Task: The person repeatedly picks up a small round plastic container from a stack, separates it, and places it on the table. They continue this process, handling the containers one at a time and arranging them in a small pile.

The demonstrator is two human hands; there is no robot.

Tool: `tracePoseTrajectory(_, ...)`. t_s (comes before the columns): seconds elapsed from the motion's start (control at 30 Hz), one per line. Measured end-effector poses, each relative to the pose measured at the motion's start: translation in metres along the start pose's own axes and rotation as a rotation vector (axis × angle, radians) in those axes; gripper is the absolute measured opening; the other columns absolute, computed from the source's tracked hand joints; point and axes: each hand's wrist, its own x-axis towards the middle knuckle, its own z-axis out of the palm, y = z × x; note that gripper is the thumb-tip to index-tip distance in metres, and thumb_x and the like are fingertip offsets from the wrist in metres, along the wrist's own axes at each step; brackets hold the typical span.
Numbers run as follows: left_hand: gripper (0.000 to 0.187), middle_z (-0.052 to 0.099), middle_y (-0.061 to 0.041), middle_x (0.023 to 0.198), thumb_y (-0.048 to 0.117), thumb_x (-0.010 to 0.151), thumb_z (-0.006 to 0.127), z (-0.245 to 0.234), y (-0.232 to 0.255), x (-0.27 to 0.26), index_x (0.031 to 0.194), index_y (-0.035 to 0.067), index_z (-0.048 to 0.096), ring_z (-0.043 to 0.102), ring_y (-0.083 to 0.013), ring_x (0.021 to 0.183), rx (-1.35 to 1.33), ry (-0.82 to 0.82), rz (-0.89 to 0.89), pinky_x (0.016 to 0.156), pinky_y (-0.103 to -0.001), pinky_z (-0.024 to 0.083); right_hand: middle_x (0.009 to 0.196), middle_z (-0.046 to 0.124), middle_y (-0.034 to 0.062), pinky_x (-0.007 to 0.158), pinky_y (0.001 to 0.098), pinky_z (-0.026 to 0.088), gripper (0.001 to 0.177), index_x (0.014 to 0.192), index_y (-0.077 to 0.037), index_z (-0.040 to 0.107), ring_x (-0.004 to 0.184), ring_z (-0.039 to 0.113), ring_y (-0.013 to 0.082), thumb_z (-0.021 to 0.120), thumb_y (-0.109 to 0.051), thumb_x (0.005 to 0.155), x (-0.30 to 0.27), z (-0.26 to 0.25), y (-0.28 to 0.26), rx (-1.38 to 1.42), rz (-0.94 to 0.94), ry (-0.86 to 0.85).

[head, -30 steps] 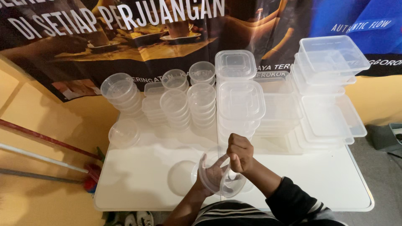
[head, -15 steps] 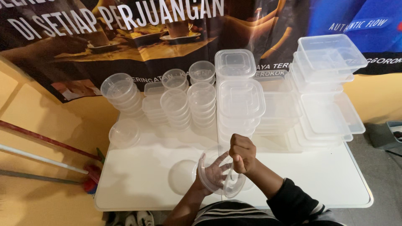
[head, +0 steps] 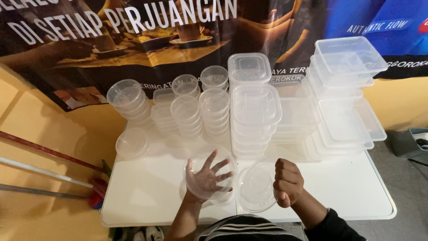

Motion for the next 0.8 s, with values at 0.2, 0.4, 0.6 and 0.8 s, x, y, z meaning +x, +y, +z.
tracePoseTrajectory(0.2,0.100,0.028,-0.020,0.168,0.089,0.093,0.013,0.017,-0.005,0.007,0.169,0.025,0.017,0.041,-0.0512,0.142,0.086,-0.091,0.001,0.120,-0.073,0.020,0.062,0.034,0.0046,0.054,0.0352,0.032,0.044,0.058,-0.011,0.037,0.060,0.036,0.0212,0.045,-0.027,0.098,-0.026,-0.003,-0.008,-0.105,0.018,-0.083)
tracePoseTrajectory(0.4,0.096,0.034,-0.020,0.164,0.087,0.093,0.014,0.020,-0.013,0.012,0.166,0.025,0.023,0.047,-0.0518,0.138,0.109,0.020,0.003,0.122,-0.063,0.025,0.064,0.037,0.0055,0.071,0.0399,0.037,0.042,0.059,-0.013,0.039,0.068,0.038,0.0226,0.045,-0.032,0.096,-0.056,0.002,-0.013,-0.176,0.109,-0.144)
tracePoseTrajectory(0.6,0.095,0.038,-0.022,0.161,0.085,0.093,0.021,0.025,-0.009,0.008,0.165,0.022,0.029,0.052,-0.0487,0.133,0.180,0.083,0.058,0.121,-0.057,0.033,0.100,0.049,0.0156,0.093,0.0444,0.034,0.030,0.090,-0.010,0.052,0.103,0.041,0.0309,0.045,-0.038,0.098,-0.081,0.017,-0.027,-0.246,0.555,0.024)
tracePoseTrajectory(0.8,0.094,0.042,-0.022,0.156,0.084,0.092,0.021,0.030,-0.005,0.005,0.162,0.023,0.032,0.055,-0.0472,0.131,0.285,0.187,0.120,0.116,-0.052,0.040,0.111,0.049,0.0090,0.090,0.0376,0.043,0.041,0.132,-0.007,0.043,0.099,0.046,0.0203,0.054,-0.023,0.096,-0.104,0.007,-0.029,0.177,1.295,0.032)
